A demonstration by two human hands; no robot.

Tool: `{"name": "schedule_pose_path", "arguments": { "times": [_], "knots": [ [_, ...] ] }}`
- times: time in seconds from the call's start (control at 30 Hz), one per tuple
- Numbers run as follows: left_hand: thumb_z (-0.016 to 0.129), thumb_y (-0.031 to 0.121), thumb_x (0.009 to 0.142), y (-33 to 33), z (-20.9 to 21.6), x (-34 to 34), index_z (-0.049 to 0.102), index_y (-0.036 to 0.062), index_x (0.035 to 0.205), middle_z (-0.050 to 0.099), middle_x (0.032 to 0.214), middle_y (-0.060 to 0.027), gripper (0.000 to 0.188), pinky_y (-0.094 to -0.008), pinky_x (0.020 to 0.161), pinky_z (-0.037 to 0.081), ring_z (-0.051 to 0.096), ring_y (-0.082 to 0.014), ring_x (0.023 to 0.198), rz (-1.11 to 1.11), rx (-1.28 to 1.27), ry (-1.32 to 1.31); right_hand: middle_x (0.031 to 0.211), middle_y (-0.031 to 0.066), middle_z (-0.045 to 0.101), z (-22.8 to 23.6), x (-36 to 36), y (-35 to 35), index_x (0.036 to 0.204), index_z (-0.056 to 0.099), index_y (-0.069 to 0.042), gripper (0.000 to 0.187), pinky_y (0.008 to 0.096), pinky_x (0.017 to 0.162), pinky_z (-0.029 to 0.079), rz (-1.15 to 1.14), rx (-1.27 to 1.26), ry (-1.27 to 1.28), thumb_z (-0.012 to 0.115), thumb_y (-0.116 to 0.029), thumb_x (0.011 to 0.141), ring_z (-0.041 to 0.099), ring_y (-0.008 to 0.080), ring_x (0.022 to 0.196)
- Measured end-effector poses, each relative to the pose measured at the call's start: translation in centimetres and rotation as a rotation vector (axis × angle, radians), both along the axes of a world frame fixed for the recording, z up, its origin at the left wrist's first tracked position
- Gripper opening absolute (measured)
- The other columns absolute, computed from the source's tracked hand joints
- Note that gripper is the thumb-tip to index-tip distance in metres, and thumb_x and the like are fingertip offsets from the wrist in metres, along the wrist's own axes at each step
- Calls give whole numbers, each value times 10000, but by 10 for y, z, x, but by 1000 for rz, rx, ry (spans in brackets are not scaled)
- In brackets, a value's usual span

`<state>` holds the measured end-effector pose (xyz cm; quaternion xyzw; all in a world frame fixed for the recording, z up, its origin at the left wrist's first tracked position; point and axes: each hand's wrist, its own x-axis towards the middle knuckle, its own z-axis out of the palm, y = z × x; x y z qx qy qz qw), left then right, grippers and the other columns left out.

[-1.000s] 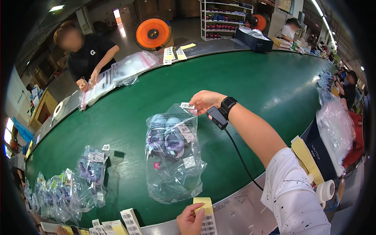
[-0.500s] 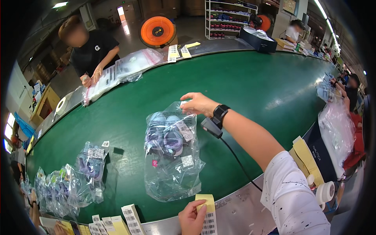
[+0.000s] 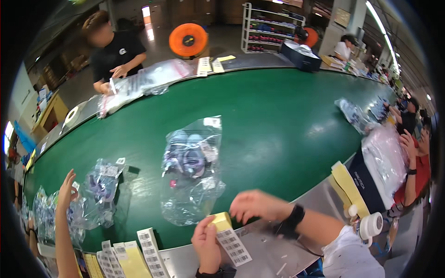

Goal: The person stands at a green conveyor belt in a warehouse, applying barcode stickers to plastic-wrapped packages of children's shoes. They peel labels from a sheet, affix them to the packages, and move the labeled items down the line. Other workers are visible in the background performing similar tasks.

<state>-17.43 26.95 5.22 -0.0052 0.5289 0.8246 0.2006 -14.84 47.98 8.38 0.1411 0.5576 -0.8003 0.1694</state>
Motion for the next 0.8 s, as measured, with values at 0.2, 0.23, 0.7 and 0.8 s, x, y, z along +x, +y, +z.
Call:
{"name": "schedule_pose_path", "arguments": {
  "times": [0.2, 0.23, 0.7, 0.8],
  "knots": [
    [458, 89, 946, 0, -2, 2, 421, 60, 1223, 599, 1020, -138, 281, -319, 760, 514, 606, -195, 880, -40, 30, 74, 669, 10, 585, -21, 28, -50, 867, 598, 8, 187, 223, 545, 468, 70, 239, 257, 590, -177, 894, 559, 61, 616],
    [506, 102, 929, 5, -3, 3, 518, 38, 1172, 630, 919, -98, 251, -277, 694, 511, 614, -152, 775, 15, 107, 128, 643, 6, 576, -20, 27, -52, 850, 589, 9, 182, 219, 512, 458, -1, 230, 252, 584, -169, 891, 548, 58, 582],
    [593, 84, 901, 6, 35, 14, 597, -59, 1064, 634, 884, -77, 217, -258, 677, 481, 588, -130, 759, -207, -390, 238, 746, 51, 512, -32, 34, -53, 861, 562, 9, 133, 279, 610, 397, -297, 385, 533, 605, -117, 862, 486, 128, 667],
    [589, 75, 901, 5, 40, 14, 602, -59, 1055, 636, 894, -73, 205, -255, 682, 481, 591, -127, 766, -227, -461, 246, 770, 60, 518, -31, 34, -53, 884, 598, 6, 111, 281, 599, 404, -296, 485, 548, 609, -100, 852, 498, 153, 664]
  ]
}}
